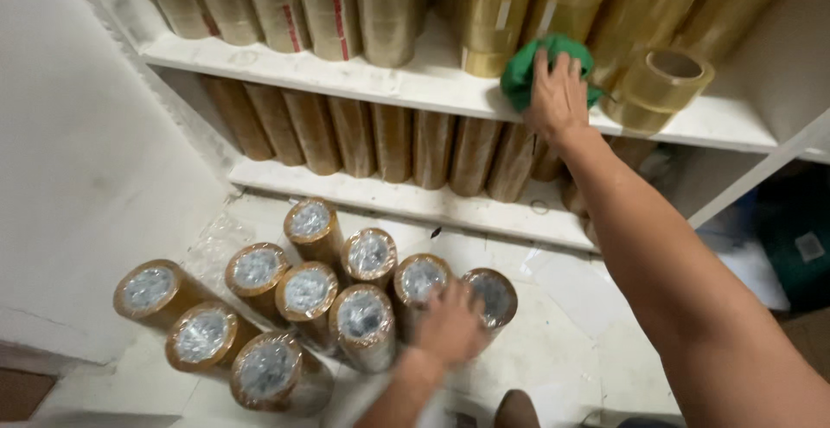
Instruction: The person wipes down rolls of plastic wrap and tape with a cloth by hand before arranging them on shelves and the floor.
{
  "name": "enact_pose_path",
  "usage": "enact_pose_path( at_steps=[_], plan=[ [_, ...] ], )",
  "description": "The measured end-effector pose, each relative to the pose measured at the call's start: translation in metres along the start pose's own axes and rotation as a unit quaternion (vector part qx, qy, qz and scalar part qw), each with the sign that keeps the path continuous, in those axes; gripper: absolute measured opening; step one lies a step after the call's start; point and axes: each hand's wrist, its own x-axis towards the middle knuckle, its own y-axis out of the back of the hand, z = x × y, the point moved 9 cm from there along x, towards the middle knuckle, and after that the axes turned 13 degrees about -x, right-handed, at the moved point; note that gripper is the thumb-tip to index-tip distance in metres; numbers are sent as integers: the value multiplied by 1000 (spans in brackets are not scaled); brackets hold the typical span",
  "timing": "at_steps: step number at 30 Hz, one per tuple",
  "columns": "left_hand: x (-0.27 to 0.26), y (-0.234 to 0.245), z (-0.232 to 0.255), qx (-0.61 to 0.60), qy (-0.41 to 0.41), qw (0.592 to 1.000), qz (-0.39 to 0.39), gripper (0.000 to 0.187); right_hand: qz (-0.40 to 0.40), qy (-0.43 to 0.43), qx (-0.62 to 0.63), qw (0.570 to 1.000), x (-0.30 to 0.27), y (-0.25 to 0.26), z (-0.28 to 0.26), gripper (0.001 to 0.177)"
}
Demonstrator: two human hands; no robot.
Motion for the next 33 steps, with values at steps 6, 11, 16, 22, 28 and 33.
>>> enact_pose_path(
  at_steps=[6, 11, 16, 22, 28, 33],
  plan=[
    [10, -77, 27, -21, 119, 989, -91, 70, -121, -30, 44, 991, -18, -23, 13, 81],
    [9, -92, 29, -84, 149, 981, -94, 44, 61, 17, 48, 997, -47, 16, 17, 53],
    [-1, -52, 20, -136, 175, 975, 17, 52, 164, 32, 207, 964, -101, 101, 27, 62],
    [20, 126, 26, -323, 121, 918, 196, 52, 83, -146, 366, 915, -155, 171, 53, 82],
    [-18, 449, 46, -363, 4, 872, 327, 82, -17, -219, 695, 685, -184, 205, 16, 63],
    [-54, 401, 27, -589, 113, 739, 306, 135, -97, -294, 828, 467, -179, 149, -59, 39]
  ],
)
